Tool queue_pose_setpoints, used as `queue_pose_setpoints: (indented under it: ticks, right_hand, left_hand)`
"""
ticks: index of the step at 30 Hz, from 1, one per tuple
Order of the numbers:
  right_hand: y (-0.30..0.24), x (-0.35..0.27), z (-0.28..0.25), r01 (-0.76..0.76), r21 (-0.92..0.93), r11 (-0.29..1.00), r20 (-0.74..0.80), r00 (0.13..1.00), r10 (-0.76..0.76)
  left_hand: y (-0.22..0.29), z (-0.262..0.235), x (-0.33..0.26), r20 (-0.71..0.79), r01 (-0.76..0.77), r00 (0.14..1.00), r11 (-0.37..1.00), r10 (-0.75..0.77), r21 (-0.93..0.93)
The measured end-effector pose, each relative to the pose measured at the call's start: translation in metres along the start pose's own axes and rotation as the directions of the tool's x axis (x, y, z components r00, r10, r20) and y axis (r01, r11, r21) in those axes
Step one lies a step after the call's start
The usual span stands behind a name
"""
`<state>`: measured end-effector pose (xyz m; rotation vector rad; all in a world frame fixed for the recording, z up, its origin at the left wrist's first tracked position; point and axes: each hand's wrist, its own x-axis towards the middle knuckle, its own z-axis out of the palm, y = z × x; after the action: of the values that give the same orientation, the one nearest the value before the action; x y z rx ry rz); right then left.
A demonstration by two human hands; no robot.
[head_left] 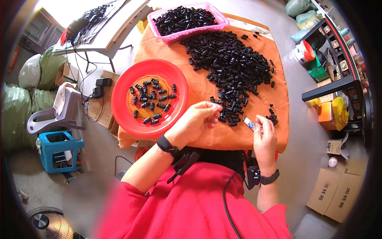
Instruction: Assembling small black plastic buckle components by snapping two pieces together.
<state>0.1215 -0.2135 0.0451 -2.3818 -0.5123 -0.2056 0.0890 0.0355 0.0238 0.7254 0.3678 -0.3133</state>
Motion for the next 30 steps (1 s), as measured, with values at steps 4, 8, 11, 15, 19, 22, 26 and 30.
queue_pose_setpoints:
  ticks: [4, 8, 11, 15, 19, 22, 26, 30]
  right_hand:
    - [0.011, 0.005, -0.003, 0.097, -0.165, 0.981, 0.014, 0.995, -0.096]
    - [-0.011, -0.003, 0.007, -0.185, 0.373, 0.909, 0.165, 0.977, 0.132]
    - [-0.029, -0.014, 0.017, -0.290, 0.495, 0.819, 0.380, 0.920, 0.096]
    - [-0.029, -0.009, 0.017, -0.255, 0.536, 0.805, 0.323, 0.943, 0.083]
    - [-0.001, 0.014, 0.012, -0.521, 0.784, 0.339, 0.330, 0.811, 0.483]
    - [0.027, 0.025, 0.008, -0.458, 0.885, 0.079, 0.341, 0.756, 0.559]
    - [0.038, 0.031, 0.007, -0.362, 0.928, 0.089, 0.245, 0.772, 0.587]
    - [0.038, 0.028, 0.015, -0.417, 0.680, 0.603, -0.050, 0.794, 0.606]
  left_hand:
    - [-0.011, -0.010, 0.007, 0.075, 0.183, 0.983, 0.930, -0.168, -0.318]
    - [-0.012, -0.004, 0.017, 0.021, 0.164, 0.983, 0.828, -0.180, -0.536]
    - [-0.008, 0.000, 0.025, -0.014, 0.093, 0.992, 0.801, -0.126, -0.592]
    - [-0.004, 0.000, 0.031, 0.079, 0.055, 0.997, 0.804, -0.011, -0.592]
    - [-0.007, -0.001, 0.013, -0.050, -0.093, 0.995, 0.982, 0.086, -0.164]
    - [-0.014, 0.014, 0.000, -0.067, 0.004, 0.998, 1.000, -0.003, 0.017]
    - [-0.020, 0.036, -0.008, -0.010, 0.153, 0.988, 0.970, -0.153, 0.189]
    - [-0.021, 0.030, -0.005, -0.071, 0.206, 0.978, 0.947, -0.194, 0.247]
